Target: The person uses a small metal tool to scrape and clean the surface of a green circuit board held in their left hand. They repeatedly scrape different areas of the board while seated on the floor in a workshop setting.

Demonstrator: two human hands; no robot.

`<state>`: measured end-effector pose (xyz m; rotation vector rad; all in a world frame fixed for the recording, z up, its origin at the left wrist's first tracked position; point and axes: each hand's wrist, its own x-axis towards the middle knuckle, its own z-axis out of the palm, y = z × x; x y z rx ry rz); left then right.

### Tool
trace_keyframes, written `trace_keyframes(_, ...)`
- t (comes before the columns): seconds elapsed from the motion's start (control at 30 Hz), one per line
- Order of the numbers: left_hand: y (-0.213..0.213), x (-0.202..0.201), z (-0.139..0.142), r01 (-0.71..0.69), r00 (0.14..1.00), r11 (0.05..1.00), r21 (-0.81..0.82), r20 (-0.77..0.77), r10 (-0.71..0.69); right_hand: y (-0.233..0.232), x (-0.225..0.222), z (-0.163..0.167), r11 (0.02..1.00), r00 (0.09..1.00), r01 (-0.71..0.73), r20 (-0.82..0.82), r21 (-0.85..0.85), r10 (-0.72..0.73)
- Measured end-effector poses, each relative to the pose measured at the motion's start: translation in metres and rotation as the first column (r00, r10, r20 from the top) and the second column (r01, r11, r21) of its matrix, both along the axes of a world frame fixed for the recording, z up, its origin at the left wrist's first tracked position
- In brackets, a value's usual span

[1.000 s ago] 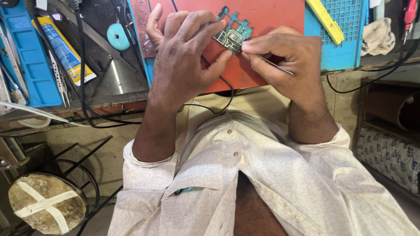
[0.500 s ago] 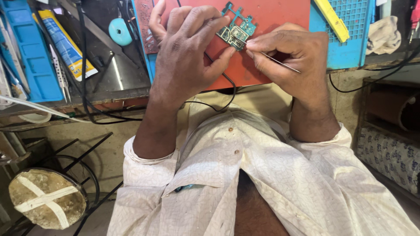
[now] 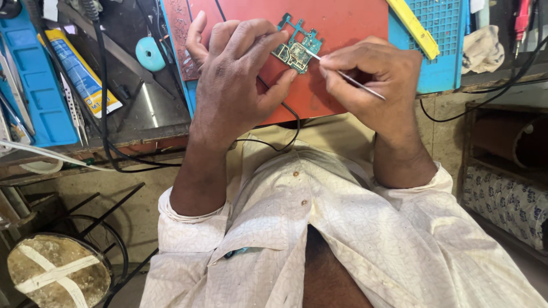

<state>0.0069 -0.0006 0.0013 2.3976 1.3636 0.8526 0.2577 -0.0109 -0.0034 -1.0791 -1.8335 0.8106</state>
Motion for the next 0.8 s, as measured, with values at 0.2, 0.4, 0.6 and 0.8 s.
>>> trace_keyframes(0.2,-0.0002,0.0002,-0.0003,-0.002,1.000,1.000,0.002,-0.006,0.002,0.0000,-0.0011,-0.0002,1.000,1.000,0.002,0.000,0.006,-0.002)
trace_keyframes(0.4,-0.0005,0.0008,0.0019,-0.009,1.000,1.000,-0.019,-0.009,0.009,0.0003,-0.0007,-0.0011,1.000,0.999,0.002,0.036,-0.024,-0.001)
trace_keyframes(0.6,0.0013,-0.0016,0.0004,0.017,1.000,1.000,0.016,-0.008,-0.017,0.0024,0.0017,-0.0044,0.998,0.998,-0.045,0.038,0.054,0.043)
trace_keyframes(0.8,0.0002,-0.0035,-0.0031,0.021,1.000,0.999,0.032,-0.001,-0.021,0.0022,0.0031,-0.0022,0.997,0.998,-0.057,0.042,0.050,0.055)
